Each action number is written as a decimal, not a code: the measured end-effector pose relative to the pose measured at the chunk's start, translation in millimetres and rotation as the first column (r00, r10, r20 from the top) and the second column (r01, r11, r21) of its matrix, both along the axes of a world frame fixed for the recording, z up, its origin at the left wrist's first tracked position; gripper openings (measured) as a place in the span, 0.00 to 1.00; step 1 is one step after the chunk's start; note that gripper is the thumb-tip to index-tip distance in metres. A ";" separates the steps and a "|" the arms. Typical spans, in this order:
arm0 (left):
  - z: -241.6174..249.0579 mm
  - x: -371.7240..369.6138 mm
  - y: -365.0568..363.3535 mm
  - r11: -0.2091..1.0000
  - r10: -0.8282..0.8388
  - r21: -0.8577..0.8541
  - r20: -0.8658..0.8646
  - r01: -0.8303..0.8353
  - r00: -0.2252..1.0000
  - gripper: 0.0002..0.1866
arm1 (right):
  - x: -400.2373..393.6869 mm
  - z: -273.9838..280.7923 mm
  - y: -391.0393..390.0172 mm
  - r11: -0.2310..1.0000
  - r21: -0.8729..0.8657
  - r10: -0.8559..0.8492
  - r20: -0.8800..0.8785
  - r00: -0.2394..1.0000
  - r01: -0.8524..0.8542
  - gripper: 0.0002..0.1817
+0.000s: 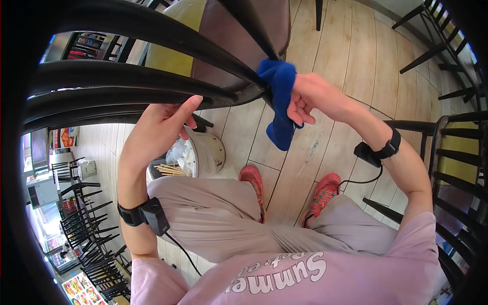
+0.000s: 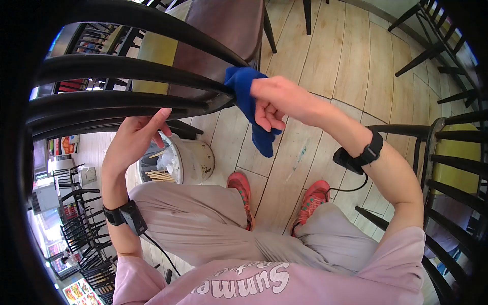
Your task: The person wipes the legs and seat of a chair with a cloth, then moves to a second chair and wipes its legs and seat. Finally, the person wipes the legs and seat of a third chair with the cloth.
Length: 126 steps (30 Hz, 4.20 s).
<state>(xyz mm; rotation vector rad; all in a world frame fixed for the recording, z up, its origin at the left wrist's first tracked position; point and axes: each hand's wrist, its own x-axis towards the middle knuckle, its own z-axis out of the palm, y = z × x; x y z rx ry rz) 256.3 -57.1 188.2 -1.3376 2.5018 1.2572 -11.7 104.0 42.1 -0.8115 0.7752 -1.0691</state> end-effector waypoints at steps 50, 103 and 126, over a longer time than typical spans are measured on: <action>3.6 -21.7 -5.7 0.964 -0.262 -0.052 -0.059 0.259 0.963 0.27 | -66.7 20.9 -2.7 0.593 -0.651 -0.798 -0.556 0.233 0.474 0.06; 0.6 -23.3 -5.6 0.967 -0.238 0.091 -0.022 0.239 0.971 0.22 | -48.7 4.4 -46.2 0.599 -0.770 -0.800 -0.562 0.210 0.219 0.09; 19.3 0.4 -4.5 0.956 -0.280 0.111 0.076 0.271 0.957 0.18 | -78.2 19.4 -28.4 0.748 -0.543 -0.659 -0.538 0.526 0.382 0.14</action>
